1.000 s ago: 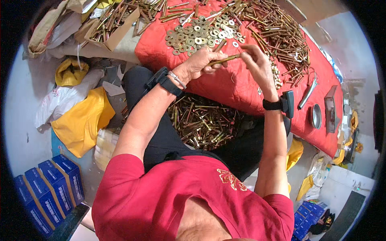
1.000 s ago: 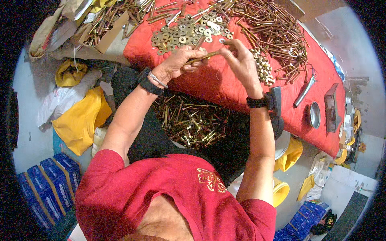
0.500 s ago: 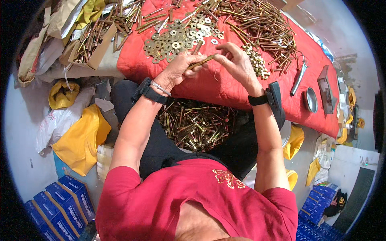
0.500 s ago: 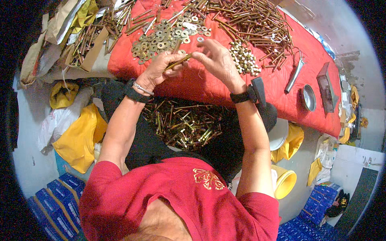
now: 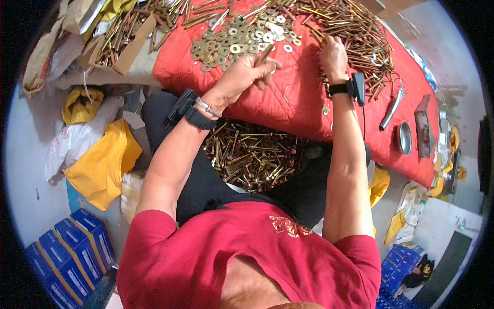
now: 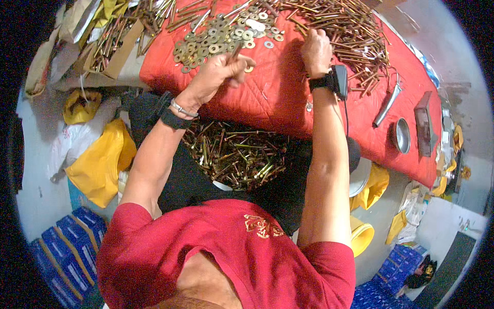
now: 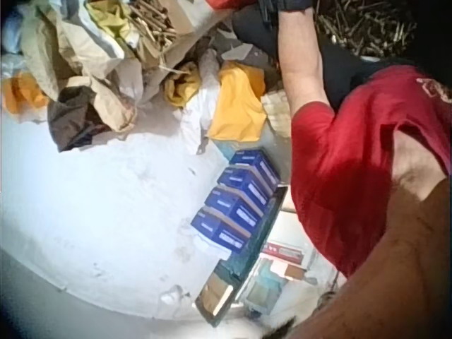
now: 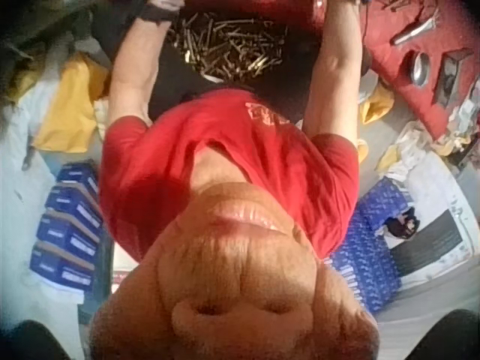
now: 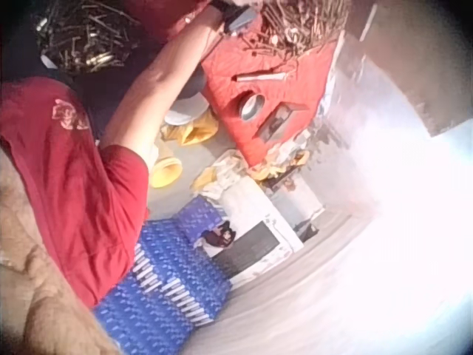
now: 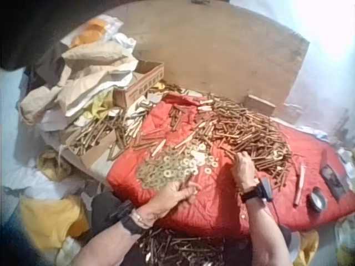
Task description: Assembling washers onto long metal bolts by hand.
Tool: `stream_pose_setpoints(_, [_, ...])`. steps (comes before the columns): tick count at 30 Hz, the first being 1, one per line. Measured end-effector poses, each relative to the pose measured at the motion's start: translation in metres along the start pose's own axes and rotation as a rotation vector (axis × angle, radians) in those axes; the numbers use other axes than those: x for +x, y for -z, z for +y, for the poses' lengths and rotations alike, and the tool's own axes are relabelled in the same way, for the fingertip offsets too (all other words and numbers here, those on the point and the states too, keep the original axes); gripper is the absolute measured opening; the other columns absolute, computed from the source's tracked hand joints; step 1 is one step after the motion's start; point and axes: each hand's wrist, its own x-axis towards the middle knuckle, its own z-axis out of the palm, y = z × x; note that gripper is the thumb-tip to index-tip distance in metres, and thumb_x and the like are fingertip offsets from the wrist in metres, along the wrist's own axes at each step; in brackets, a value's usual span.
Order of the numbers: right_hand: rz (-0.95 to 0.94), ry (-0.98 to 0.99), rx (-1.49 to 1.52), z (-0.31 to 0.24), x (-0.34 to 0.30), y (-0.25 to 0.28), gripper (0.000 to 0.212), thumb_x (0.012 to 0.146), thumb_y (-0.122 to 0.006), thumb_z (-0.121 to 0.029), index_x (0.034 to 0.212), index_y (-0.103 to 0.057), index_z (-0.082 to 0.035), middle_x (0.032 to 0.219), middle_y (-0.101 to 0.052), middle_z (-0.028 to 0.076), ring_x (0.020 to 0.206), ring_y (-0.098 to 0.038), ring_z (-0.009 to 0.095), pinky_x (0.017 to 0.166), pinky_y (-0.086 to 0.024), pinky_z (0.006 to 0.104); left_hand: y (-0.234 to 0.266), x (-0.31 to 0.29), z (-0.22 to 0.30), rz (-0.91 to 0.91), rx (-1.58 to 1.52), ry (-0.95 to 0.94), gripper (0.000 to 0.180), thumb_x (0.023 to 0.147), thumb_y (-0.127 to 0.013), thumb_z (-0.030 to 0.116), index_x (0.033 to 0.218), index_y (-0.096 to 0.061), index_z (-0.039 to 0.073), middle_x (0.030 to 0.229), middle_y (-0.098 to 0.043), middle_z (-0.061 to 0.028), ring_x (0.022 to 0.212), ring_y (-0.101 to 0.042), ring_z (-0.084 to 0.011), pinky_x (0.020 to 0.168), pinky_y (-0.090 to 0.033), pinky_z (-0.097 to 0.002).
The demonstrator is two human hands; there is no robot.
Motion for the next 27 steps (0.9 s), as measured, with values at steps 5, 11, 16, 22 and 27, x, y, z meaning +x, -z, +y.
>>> stream_pose_setpoints(5, [-0.194,-0.043,-0.226,0.013,0.014,-0.027,0.020,0.080,-0.051,-0.016,0.096,-0.060,-0.007,0.098,-0.059,0.016,0.090,-0.058,0.036,0.074,-0.051,0.0458,0.018,0.007,0.003,0.274,-0.204,0.004,0.040,0.095,-0.045,0.038,0.096,-0.059,0.001,0.061,-0.040,0.0062,0.048,-0.030,-0.0024,0.046,-0.029,-0.0182])
stream_pose_setpoints(11, [-0.136,0.049,0.215,-0.015,0.000,0.010,0.021,0.084,-0.047,-0.010,0.101,-0.055,-0.001,0.087,-0.060,0.022,0.080,-0.063,0.036,0.065,-0.051,0.0435,0.021,0.002,0.006,0.503,-0.098,-0.184,0.027,0.093,-0.049,0.026,0.092,-0.063,0.003,0.071,-0.056,0.0016,0.057,-0.047,-0.0034,0.051,-0.037,-0.0178])
stream_pose_setpoints(16, [-0.487,-0.032,0.802,-0.089,-0.043,0.077,0.016,0.083,-0.060,-0.011,0.096,-0.065,-0.003,0.083,-0.064,0.016,0.069,-0.063,0.022,0.061,-0.049,0.0313,0.022,0.007,-0.002,0.491,-0.054,-0.256,0.019,0.085,-0.064,0.019,0.091,-0.066,0.000,0.074,-0.063,-0.0018,0.060,-0.053,-0.0062,0.055,-0.044,-0.0215])
stream_pose_setpoints(22, [-0.356,0.137,0.487,-0.112,-0.055,0.068,0.021,0.081,-0.064,-0.027,0.086,-0.066,-0.007,0.079,-0.062,0.017,0.075,-0.062,0.033,0.066,-0.049,0.0393,0.021,0.005,-0.008,0.497,-0.158,-0.316,0.015,0.082,-0.068,0.013,0.094,-0.066,0.002,0.084,-0.066,-0.0011,0.073,-0.059,-0.0066,0.067,-0.047,-0.0205])
stream_pose_setpoints(27, [-0.432,0.212,0.147,-0.117,-0.049,0.080,0.023,0.079,-0.063,-0.030,0.079,-0.064,-0.006,0.075,-0.062,0.017,0.073,-0.062,0.035,0.064,-0.050,0.0442,0.028,0.002,-0.008,0.510,-0.210,-0.263,0.015,0.084,-0.066,0.011,0.094,-0.063,0.001,0.085,-0.067,-0.0054,0.073,-0.063,-0.0125,0.068,-0.052,-0.0267])
